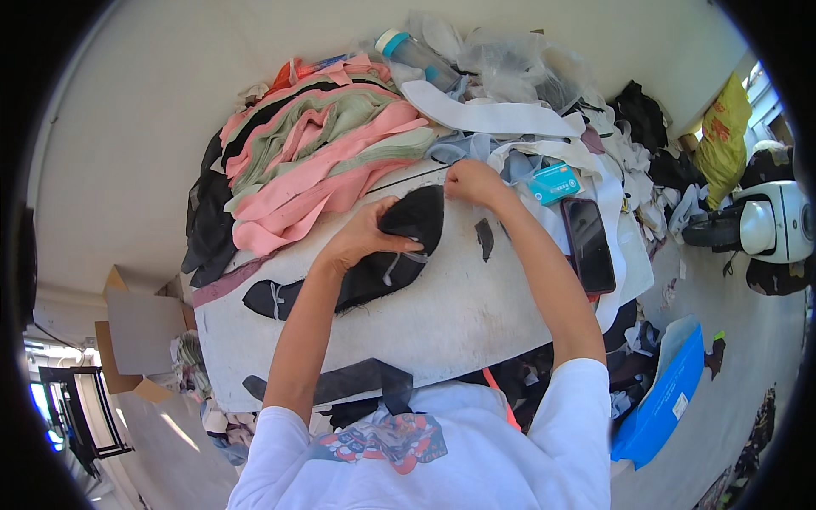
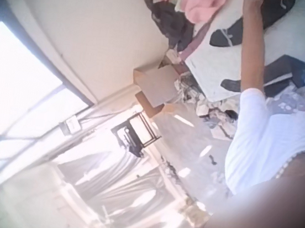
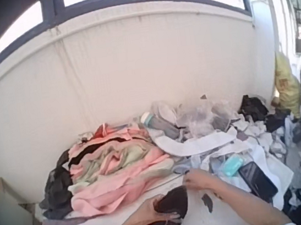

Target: The person aligns and folds black fabric pieces on a cluttered worktable, then uses a needle and thread to stitch the pieces together. The person repeatedly picks up, aligns, and sews the fabric, creating a small pile of finished stitched pieces.

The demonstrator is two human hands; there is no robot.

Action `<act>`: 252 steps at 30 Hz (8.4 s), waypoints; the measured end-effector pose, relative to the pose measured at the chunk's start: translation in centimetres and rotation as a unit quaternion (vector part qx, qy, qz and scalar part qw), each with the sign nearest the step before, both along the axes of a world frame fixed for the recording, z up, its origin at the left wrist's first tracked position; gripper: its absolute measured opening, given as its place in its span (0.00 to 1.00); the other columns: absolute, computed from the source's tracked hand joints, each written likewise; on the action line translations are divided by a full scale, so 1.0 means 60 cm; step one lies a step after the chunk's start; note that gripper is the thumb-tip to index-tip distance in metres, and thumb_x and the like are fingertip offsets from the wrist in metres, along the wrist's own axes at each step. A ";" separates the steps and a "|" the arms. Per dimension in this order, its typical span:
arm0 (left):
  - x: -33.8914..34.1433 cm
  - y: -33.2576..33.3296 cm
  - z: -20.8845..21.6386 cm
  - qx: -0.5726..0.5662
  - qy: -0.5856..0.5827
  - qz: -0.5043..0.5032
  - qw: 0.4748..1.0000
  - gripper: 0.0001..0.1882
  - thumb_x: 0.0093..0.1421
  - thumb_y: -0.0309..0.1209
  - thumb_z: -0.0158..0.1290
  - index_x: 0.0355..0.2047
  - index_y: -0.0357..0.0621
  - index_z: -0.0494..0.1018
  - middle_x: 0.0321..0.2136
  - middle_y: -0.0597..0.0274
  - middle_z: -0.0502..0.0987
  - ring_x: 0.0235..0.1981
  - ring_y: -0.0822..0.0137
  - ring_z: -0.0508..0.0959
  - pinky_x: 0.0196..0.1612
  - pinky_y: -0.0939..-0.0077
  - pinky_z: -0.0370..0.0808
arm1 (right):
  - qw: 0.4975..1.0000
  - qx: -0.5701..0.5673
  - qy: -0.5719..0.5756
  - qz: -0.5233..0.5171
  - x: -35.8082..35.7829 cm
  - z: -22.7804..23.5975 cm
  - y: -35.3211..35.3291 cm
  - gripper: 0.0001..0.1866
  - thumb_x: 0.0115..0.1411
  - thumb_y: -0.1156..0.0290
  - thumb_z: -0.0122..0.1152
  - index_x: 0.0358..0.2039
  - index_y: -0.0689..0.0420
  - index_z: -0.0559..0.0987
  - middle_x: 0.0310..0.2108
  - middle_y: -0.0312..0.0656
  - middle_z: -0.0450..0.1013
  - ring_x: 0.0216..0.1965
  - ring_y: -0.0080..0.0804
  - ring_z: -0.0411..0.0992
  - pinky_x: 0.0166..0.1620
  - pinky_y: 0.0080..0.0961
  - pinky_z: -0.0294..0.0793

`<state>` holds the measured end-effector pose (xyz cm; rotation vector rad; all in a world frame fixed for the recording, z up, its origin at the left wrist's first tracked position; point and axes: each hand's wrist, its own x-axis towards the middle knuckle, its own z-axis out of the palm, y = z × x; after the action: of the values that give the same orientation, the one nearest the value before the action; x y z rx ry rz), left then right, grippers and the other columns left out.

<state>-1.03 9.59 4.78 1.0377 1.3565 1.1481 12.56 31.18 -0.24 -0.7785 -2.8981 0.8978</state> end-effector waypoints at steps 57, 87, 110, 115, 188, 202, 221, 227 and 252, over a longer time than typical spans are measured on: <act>-0.113 -0.098 -0.096 -0.017 0.407 0.205 0.890 0.16 0.56 0.40 0.62 0.27 0.36 0.79 0.18 0.57 0.76 0.20 0.68 0.74 0.27 0.68 0.71 | 0.997 0.056 0.045 0.038 0.092 0.024 -0.362 0.15 0.60 0.60 0.57 0.23 0.57 0.75 0.15 0.49 0.72 0.20 0.49 0.73 0.26 0.44 0.71; -0.063 -0.149 -0.020 -0.092 0.016 -0.039 0.995 0.12 0.66 0.37 0.53 0.36 0.40 0.79 0.23 0.68 0.77 0.21 0.81 0.72 0.20 0.87 0.64 | 0.988 0.041 0.098 0.111 -0.022 0.125 -0.283 0.17 0.62 0.54 0.53 0.28 0.55 0.77 0.19 0.46 0.74 0.25 0.49 0.74 0.29 0.41 0.71; -0.030 -0.154 -0.037 0.338 0.572 0.108 0.740 0.07 0.45 0.28 0.58 0.26 0.49 0.74 0.27 0.67 0.75 0.27 0.65 0.78 0.27 0.70 0.74 | 0.942 -0.226 0.244 0.032 0.001 0.083 -0.299 0.17 0.52 0.84 0.57 0.43 0.60 0.76 0.38 0.41 0.74 0.26 0.29 0.71 0.33 0.23 0.71; -0.026 -0.162 -0.039 0.328 0.547 0.119 0.761 0.07 0.45 0.27 0.59 0.26 0.48 0.74 0.27 0.67 0.75 0.27 0.65 0.78 0.26 0.72 0.74 | 0.956 -0.203 0.193 0.081 -0.006 0.058 -0.288 0.15 0.52 0.81 0.60 0.42 0.59 0.77 0.34 0.42 0.75 0.28 0.33 0.73 0.34 0.27 0.72; -0.002 -0.168 -0.063 0.312 0.538 0.135 0.771 0.09 0.44 0.22 0.56 0.29 0.46 0.75 0.26 0.66 0.75 0.27 0.64 0.77 0.28 0.71 0.75 | 0.961 0.023 0.271 0.057 0.015 0.060 -0.311 0.08 0.50 0.77 0.64 0.34 0.56 0.80 0.28 0.38 0.72 0.34 0.38 0.73 0.36 0.32 0.72; -0.019 -0.192 -0.060 0.309 0.568 0.109 0.755 0.11 0.43 0.22 0.59 0.30 0.44 0.76 0.36 0.62 0.79 0.35 0.60 0.79 0.35 0.70 0.77 | 0.958 0.141 0.243 0.061 0.027 0.044 -0.303 0.03 0.50 0.79 0.61 0.26 0.58 0.76 0.27 0.39 0.68 0.34 0.38 0.70 0.34 0.34 0.72; -0.054 -0.300 -0.062 -0.030 0.645 -0.005 0.764 0.34 0.65 0.50 0.43 0.67 0.48 0.55 0.68 0.53 0.50 0.70 0.54 0.48 0.69 0.46 0.40 | 0.936 0.246 0.102 0.231 0.030 0.015 -0.283 0.31 0.59 0.56 0.56 0.61 0.55 0.67 0.63 0.44 0.61 0.69 0.40 0.51 0.68 0.49 0.43; -0.084 -0.319 -0.043 0.048 0.537 0.082 0.838 0.32 0.60 0.43 0.54 0.63 0.47 0.61 0.63 0.51 0.60 0.64 0.50 0.59 0.65 0.52 0.54 | 0.954 0.159 0.157 0.201 0.049 0.063 -0.235 0.30 0.57 0.63 0.59 0.60 0.57 0.68 0.63 0.44 0.62 0.67 0.41 0.54 0.68 0.46 0.46; -0.139 -0.435 0.027 -0.157 0.409 0.060 0.897 0.21 0.39 0.33 0.69 0.33 0.41 0.74 0.24 0.61 0.76 0.27 0.68 0.75 0.34 0.74 0.71 | 0.919 0.158 -0.067 0.356 0.030 0.130 -0.122 0.22 0.36 0.65 0.75 0.32 0.58 0.77 0.30 0.45 0.75 0.38 0.46 0.73 0.46 0.40 0.68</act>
<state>-9.36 -16.53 6.43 1.2618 2.2050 0.5234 14.36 23.87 7.58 0.2819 -3.3529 0.3485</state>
